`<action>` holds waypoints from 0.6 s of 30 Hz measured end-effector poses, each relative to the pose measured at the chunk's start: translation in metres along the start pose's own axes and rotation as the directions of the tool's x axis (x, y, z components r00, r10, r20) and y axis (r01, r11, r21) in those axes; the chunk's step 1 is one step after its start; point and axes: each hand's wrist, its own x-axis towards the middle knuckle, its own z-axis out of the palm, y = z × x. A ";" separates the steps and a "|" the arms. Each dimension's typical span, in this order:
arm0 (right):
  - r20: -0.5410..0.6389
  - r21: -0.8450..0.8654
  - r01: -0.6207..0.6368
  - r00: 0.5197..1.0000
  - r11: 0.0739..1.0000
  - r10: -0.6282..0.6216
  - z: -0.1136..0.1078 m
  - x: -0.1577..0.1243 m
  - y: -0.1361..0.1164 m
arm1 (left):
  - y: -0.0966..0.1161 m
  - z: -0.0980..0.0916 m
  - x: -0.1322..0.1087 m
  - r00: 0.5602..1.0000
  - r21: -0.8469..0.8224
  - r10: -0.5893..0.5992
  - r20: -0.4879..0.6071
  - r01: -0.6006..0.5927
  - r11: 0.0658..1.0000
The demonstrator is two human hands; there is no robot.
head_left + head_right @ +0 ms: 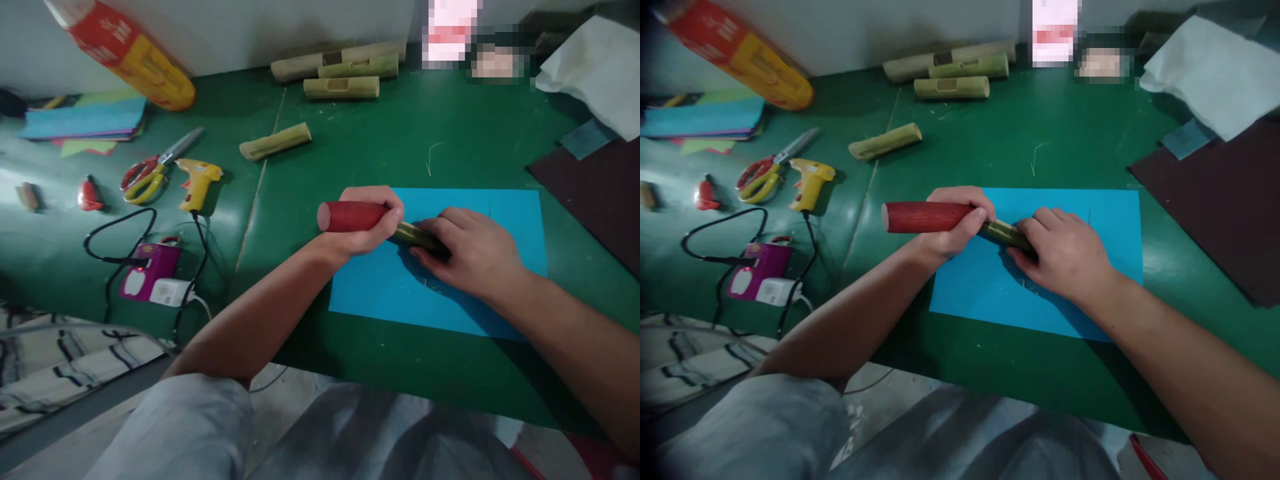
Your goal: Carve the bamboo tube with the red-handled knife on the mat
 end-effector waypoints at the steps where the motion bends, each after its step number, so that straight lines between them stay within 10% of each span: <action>1: 0.003 0.006 -0.002 1.000 1.000 0.002 0.000 0.000 0.000 | 0.000 0.000 0.000 1.000 0.003 0.001 -0.004 -0.001 1.000; 18: 0.033 0.063 -0.030 0.999 0.998 0.028 0.000 0.002 -0.003 | -0.003 -0.002 -0.001 0.997 0.036 -0.069 0.015 0.069 0.997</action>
